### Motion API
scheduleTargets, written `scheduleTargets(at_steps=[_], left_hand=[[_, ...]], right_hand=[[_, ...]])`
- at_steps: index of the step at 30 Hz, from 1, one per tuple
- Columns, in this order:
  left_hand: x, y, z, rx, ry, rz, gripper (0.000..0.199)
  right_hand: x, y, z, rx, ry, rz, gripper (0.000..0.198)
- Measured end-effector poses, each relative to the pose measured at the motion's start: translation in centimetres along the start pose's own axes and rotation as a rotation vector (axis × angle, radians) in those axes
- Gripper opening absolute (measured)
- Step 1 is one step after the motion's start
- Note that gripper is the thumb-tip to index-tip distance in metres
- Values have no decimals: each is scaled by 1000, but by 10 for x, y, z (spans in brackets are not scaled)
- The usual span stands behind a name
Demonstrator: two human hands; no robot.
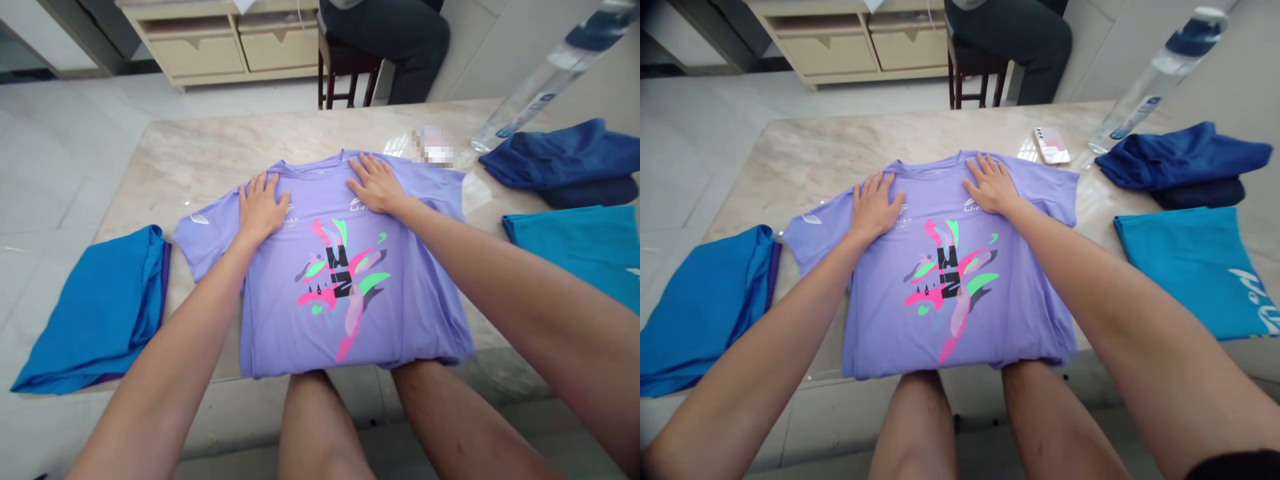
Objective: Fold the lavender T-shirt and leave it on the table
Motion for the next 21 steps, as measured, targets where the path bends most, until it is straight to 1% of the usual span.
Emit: scheduleTargets(at_steps=[2, 4, 6, 7, 8, 10, 12, 13, 14, 15, 16, 17, 18, 19, 20, 21], left_hand=[[-16, 2, -3, 48, -5, 55, 60], [-22, 0, -2, 85, -7, 86, 55], [-9, -9, 4, 104, -6, 111, 54], [7, -17, 8, 116, -1, 125, 54], [29, -26, 12, 136, 10, 146, 54], [92, -45, 16, 205, 39, 168, 52], [170, -64, 13, 307, 23, 190, 45], [210, -73, 9, 367, -31, 197, 43], [248, -82, 3, 425, -109, 191, 41], [283, -91, -3, 488, -189, 150, 41], [313, -102, -7, 559, -274, 79, 42], [338, -116, -9, 636, -373, 2, 44], [358, -131, -9, 721, -471, -52, 46], [373, -147, -5, 801, -538, -103, 48], [385, -164, 2, 859, -561, -140, 49], [395, -181, 12, 876, -542, -145, 49]], right_hand=[[-18, -2, 3, -4, -17, -10, 78], [-24, -5, -8, 4, -38, -10, 75], [-13, -13, -32, 13, -80, 22, 69], [1, -19, -49, 15, -102, 52, 66], [20, -26, -66, 11, -120, 95, 63], [78, -40, -99, -21, -124, 198, 55], [157, -49, -122, -91, -117, 335, 37], [201, -50, -129, -123, -104, 380, 28], [245, -49, -132, -146, -68, 419, 24], [288, -47, -132, -172, -1, 459, 24], [328, -44, -130, -209, 93, 502, 24], [362, -39, -127, -261, 197, 536, 24], [391, -33, -124, -314, 284, 521, 25], [413, -27, -122, -350, 351, 488, 27], [429, -20, -121, -394, 405, 450, 29], [438, -14, -121, -438, 443, 410, 31]])
Point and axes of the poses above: each hand's wrist, its own x-axis away from the middle knuckle, its own y-axis out of the palm, z = x × y, the point moved 1 cm from there along -x, towards the middle knuckle, and after that the axes turned 13 degrees about -x, right-handed, at the moved point
